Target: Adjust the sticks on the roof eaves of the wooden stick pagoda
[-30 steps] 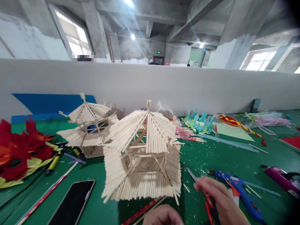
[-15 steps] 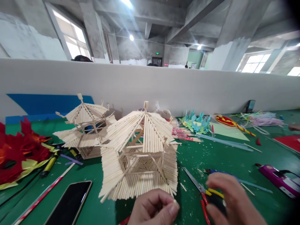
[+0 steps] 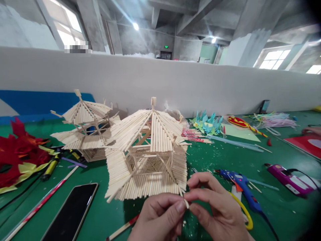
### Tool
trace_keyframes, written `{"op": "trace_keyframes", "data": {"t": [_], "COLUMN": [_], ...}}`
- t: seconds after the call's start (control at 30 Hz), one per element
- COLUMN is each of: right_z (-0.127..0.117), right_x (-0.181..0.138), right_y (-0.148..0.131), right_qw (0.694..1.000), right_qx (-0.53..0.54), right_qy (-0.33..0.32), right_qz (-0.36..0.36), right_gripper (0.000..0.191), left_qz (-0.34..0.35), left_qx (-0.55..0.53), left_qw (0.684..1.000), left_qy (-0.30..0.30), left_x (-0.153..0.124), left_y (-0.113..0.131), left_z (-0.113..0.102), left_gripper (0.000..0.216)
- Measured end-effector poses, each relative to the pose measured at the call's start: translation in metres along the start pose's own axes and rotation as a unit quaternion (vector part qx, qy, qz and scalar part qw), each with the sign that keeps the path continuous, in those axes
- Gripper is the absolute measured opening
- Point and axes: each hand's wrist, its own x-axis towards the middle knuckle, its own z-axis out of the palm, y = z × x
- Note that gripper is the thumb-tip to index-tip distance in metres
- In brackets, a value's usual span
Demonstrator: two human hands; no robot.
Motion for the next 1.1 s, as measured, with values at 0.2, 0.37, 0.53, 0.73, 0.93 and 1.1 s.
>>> {"op": "trace_keyframes", "data": {"t": [0.2,0.37,0.53,0.73,0.93,1.1], "right_z": [0.004,0.005,0.008,0.02,0.028,0.029], "right_x": [0.0,0.0,0.007,0.031,0.054,0.063], "right_y": [0.002,0.012,0.016,0.019,0.014,0.012], "right_qw": [1.0,0.994,0.978,0.96,0.95,0.944], "right_qx": [0.001,-0.075,-0.135,-0.151,-0.143,-0.151], "right_qy": [0.003,0.042,0.113,0.215,0.253,0.267], "right_qz": [-0.014,-0.061,-0.109,-0.097,-0.113,-0.119], "right_gripper": [0.018,0.017,0.02,0.019,0.017,0.013], "left_qz": [-0.003,0.023,0.055,0.075,0.088,0.093], "left_qx": [-0.075,-0.098,-0.057,-0.081,-0.138,-0.15], "left_qw": [0.997,0.995,0.997,0.993,0.985,0.982], "left_qy": [0.018,0.011,0.009,0.036,0.045,0.059], "left_x": [0.004,0.014,0.021,0.027,0.031,0.027], "left_y": [-0.003,0.004,0.018,0.031,0.041,0.047], "left_z": [0.0,0.003,0.005,0.005,0.006,0.011], "left_gripper": [0.026,0.025,0.023,0.029,0.029,0.03]}}
